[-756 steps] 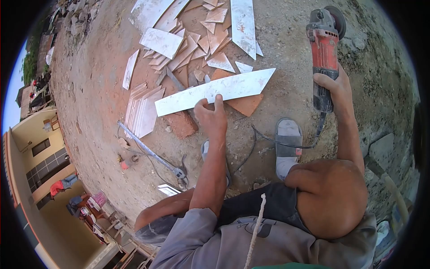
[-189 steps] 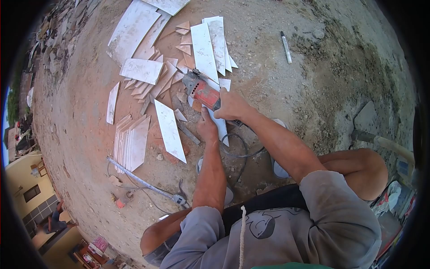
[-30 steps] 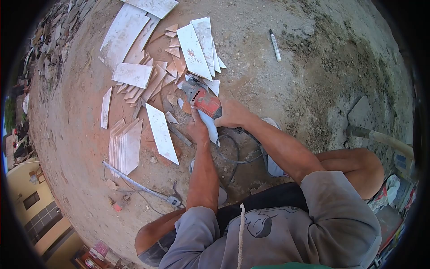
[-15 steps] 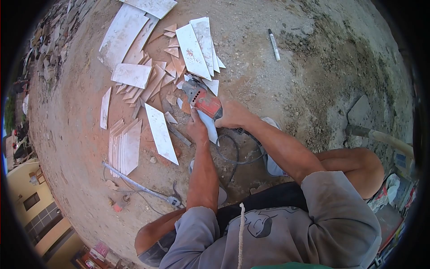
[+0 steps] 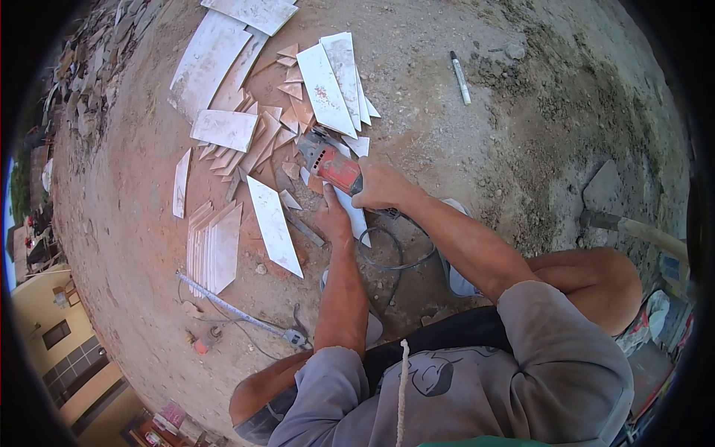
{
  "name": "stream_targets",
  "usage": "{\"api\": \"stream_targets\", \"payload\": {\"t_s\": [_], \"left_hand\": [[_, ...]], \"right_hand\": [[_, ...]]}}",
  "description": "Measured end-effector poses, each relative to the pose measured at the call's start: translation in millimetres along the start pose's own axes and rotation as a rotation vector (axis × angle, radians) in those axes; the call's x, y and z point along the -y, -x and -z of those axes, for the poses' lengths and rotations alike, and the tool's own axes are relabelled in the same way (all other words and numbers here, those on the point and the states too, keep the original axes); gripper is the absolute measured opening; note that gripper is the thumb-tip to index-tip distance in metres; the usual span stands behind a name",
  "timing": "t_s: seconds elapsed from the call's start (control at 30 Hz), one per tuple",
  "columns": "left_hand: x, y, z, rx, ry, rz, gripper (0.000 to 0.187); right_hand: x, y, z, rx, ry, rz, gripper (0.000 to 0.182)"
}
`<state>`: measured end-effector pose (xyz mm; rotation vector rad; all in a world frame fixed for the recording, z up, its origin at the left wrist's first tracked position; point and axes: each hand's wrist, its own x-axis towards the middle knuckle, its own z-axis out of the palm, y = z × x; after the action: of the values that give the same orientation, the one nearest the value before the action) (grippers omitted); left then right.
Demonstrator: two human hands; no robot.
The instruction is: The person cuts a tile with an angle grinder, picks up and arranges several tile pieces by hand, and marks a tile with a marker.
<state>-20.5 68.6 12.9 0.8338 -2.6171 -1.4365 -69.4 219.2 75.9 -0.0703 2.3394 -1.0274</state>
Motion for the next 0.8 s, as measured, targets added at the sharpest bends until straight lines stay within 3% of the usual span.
{"api": "stream_targets", "payload": {"t_s": [0.37, 0.67, 0.8], "left_hand": [[-9, 3, 5, 0.003, -0.050, 0.037, 0.068], [25, -7, -2, -0.008, -0.057, 0.005, 0.070], [67, -14, 1, -0.169, 0.159, 0.274, 0.071]], "right_hand": [[-14, 16, -7, -0.028, -0.032, 0.031, 0.070], [-17, 44, 6, -0.076, -0.011, -0.064, 0.076], [-27, 47, 35, -0.222, -0.168, 0.008, 0.070]]}}
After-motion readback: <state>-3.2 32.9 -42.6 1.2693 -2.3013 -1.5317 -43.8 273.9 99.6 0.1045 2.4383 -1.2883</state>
